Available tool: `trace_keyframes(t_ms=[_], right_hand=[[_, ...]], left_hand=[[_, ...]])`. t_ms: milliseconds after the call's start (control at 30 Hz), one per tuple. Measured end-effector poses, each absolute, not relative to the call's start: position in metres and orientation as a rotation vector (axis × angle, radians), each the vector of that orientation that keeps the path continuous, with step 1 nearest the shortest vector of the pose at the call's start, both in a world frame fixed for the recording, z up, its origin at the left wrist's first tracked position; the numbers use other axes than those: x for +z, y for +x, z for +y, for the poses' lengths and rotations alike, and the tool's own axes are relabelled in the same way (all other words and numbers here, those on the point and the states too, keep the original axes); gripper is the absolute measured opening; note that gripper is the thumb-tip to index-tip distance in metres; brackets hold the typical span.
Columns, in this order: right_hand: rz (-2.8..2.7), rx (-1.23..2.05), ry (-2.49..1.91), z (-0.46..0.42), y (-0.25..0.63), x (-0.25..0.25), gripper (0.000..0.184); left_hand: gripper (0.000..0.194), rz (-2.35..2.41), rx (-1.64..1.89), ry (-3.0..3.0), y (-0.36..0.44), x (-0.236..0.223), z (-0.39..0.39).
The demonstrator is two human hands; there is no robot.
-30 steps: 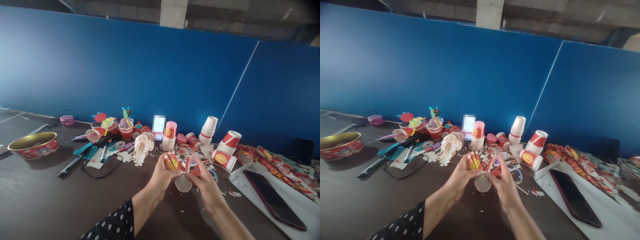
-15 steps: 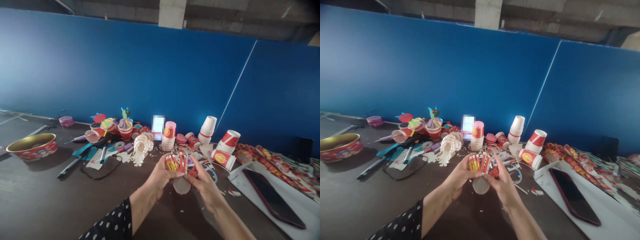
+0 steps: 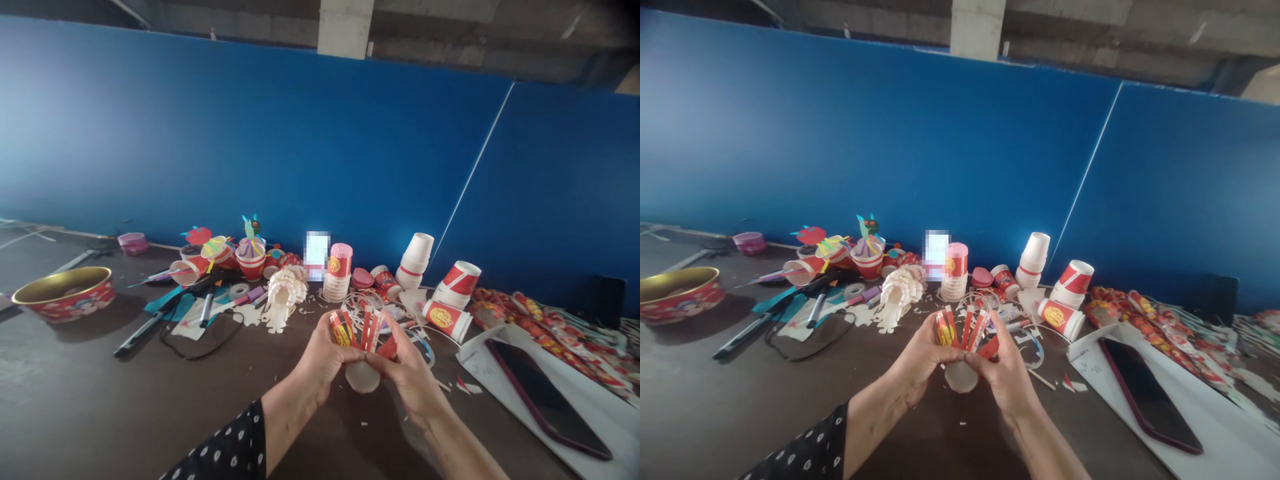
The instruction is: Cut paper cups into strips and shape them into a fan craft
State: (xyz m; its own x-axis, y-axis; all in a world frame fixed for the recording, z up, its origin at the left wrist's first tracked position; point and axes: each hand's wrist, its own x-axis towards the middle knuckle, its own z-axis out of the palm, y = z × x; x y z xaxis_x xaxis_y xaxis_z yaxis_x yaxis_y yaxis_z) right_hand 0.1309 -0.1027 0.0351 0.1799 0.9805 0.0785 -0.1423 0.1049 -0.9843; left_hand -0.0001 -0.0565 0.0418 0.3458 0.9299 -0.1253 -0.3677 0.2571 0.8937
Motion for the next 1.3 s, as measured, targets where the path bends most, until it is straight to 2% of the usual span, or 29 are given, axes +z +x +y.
trace_keyframes(t_ms=[433,667,933,1300], right_hand=[[-0.941,1.130,-1.129,-0.106,0.135,0.039,0.094],[-0.947,1.225,-1.073,-0.107,0.136,0.041,0.084],[-1.004,1.257,-1.048,-0.107,0.138,0.041,0.095],[-1.035,1.126,-1.169,-0.108,0.135,0.042,0.103]], left_hand=[[0.068,0.529,0.892,1.018,-0.013,0.044,-0.046],[0.069,0.552,0.913,1.013,-0.012,0.041,-0.042],[0.077,0.651,0.887,0.984,-0.012,0.035,-0.038],[0.071,0.721,0.843,0.994,-0.012,0.041,-0.042]])
